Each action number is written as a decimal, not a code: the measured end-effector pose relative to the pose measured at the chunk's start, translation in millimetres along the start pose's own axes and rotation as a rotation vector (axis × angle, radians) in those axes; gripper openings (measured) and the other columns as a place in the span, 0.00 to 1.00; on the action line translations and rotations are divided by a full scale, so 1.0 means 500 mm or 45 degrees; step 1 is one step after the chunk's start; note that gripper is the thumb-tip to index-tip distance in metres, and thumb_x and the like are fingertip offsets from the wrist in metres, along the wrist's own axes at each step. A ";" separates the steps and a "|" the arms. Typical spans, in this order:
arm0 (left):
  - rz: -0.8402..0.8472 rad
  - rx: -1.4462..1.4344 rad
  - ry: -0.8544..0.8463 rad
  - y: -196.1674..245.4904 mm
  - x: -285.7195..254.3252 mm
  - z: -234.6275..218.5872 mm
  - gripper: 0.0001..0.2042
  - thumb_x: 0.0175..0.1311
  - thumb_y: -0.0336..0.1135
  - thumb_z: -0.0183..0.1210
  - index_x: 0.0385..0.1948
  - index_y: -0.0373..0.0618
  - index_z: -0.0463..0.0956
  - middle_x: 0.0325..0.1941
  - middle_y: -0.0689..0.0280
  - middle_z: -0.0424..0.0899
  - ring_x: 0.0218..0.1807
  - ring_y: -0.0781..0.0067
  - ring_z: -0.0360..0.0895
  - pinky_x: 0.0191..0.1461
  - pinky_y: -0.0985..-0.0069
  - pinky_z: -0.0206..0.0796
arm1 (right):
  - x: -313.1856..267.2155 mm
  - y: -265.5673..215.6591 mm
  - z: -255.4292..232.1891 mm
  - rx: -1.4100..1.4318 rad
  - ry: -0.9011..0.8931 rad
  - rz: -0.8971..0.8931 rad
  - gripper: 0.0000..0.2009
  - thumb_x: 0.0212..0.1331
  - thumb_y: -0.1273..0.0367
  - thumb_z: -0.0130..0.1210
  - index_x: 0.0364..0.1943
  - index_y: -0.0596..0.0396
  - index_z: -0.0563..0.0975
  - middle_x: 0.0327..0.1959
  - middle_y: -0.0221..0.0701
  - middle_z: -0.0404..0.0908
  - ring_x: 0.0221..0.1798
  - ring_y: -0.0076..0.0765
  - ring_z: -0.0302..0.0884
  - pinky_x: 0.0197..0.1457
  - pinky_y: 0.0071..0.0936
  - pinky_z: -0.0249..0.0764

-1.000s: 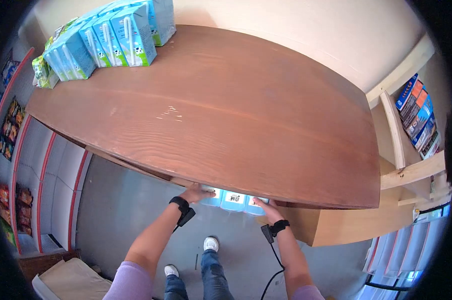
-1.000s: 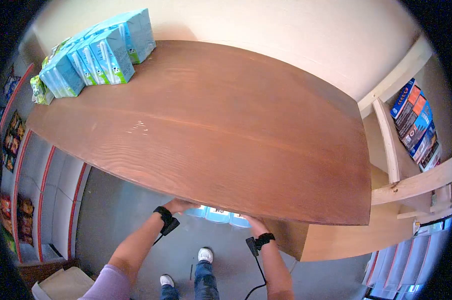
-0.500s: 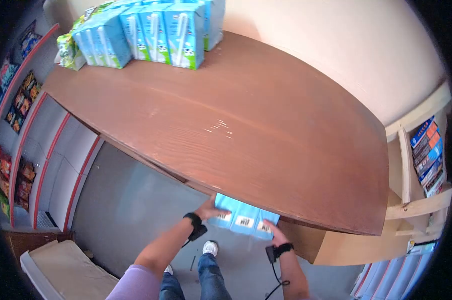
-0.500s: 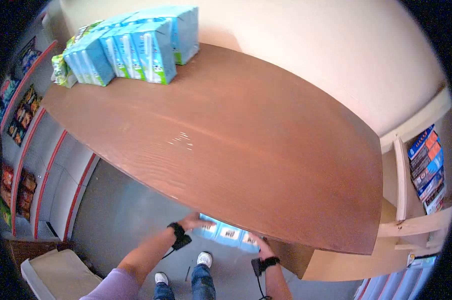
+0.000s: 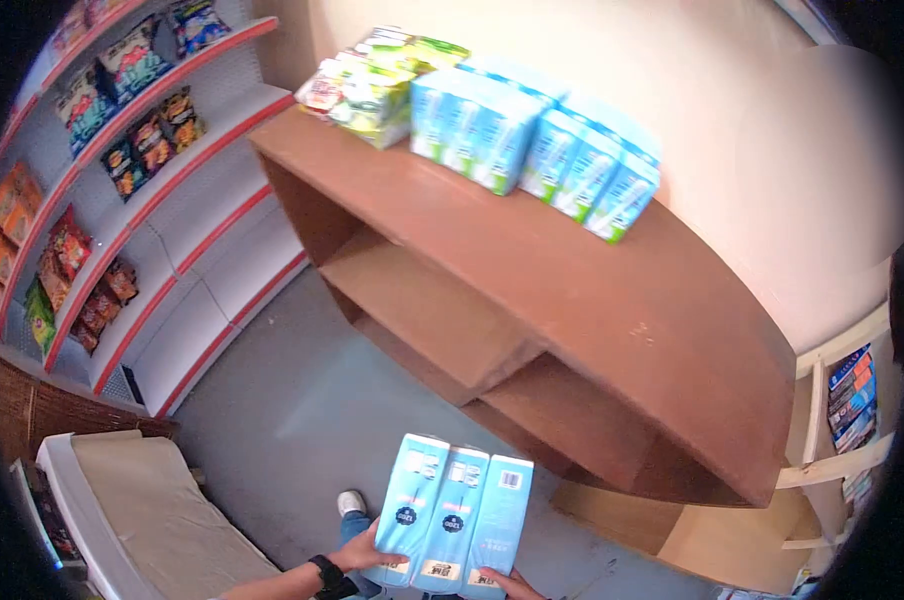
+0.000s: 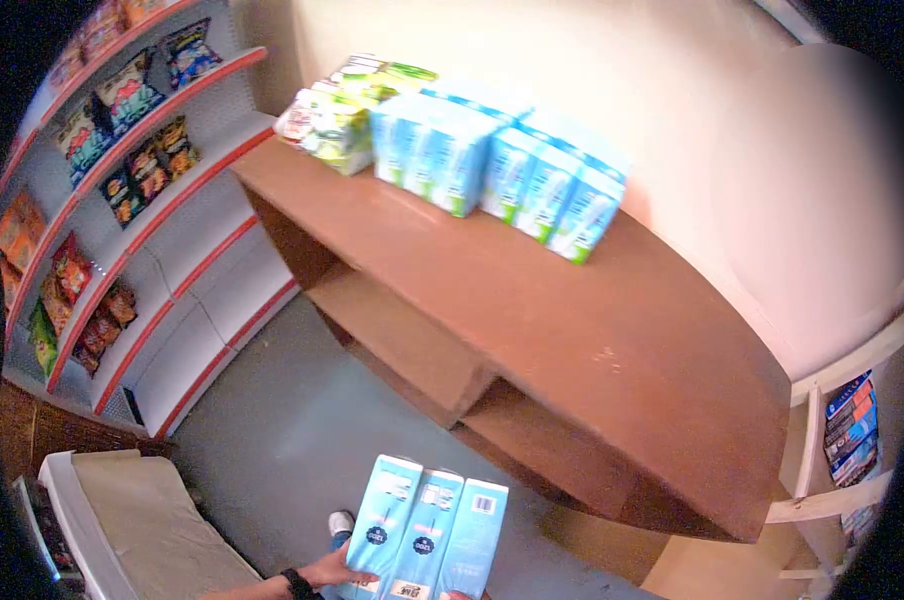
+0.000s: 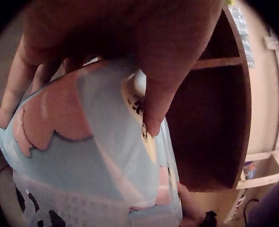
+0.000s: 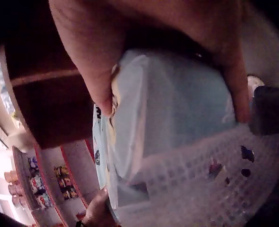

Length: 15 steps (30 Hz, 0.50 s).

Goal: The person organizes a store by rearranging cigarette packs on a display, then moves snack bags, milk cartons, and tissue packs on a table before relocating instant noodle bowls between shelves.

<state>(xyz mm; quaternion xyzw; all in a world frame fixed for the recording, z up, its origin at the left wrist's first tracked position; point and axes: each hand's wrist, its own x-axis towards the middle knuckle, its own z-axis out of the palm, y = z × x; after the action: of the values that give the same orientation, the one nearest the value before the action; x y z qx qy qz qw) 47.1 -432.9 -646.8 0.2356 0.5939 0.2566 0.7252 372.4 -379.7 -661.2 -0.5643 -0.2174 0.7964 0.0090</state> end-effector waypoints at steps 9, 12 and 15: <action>0.237 -0.128 0.313 -0.045 -0.225 -0.319 0.49 0.44 0.40 0.74 0.67 0.40 0.47 0.64 0.58 0.63 0.65 0.64 0.61 0.66 0.65 0.57 | 0.150 -0.055 0.357 -0.104 -0.254 -0.117 0.34 0.58 0.63 0.60 0.65 0.61 0.57 0.63 0.37 0.66 0.62 0.34 0.68 0.62 0.35 0.67; 0.213 -0.051 0.383 -0.017 -0.253 -0.401 0.50 0.45 0.40 0.74 0.67 0.40 0.46 0.64 0.57 0.63 0.66 0.63 0.61 0.66 0.65 0.57 | 0.157 -0.109 0.446 -0.099 -0.284 -0.122 0.34 0.58 0.63 0.61 0.65 0.61 0.57 0.62 0.38 0.67 0.61 0.35 0.68 0.62 0.34 0.67; 0.234 0.009 0.369 0.041 -0.243 -0.460 0.51 0.44 0.41 0.74 0.67 0.40 0.46 0.65 0.56 0.62 0.66 0.62 0.61 0.66 0.65 0.57 | 0.182 -0.157 0.486 -0.098 -0.253 -0.092 0.35 0.57 0.64 0.61 0.65 0.60 0.57 0.59 0.39 0.69 0.60 0.35 0.69 0.61 0.35 0.68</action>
<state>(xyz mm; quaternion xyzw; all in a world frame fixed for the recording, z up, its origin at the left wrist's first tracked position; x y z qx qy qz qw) -200.7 -488.1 -585.8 0.2520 0.6690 0.3512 0.6047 102.0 -366.9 -649.5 -0.4743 -0.2678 0.8386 -0.0054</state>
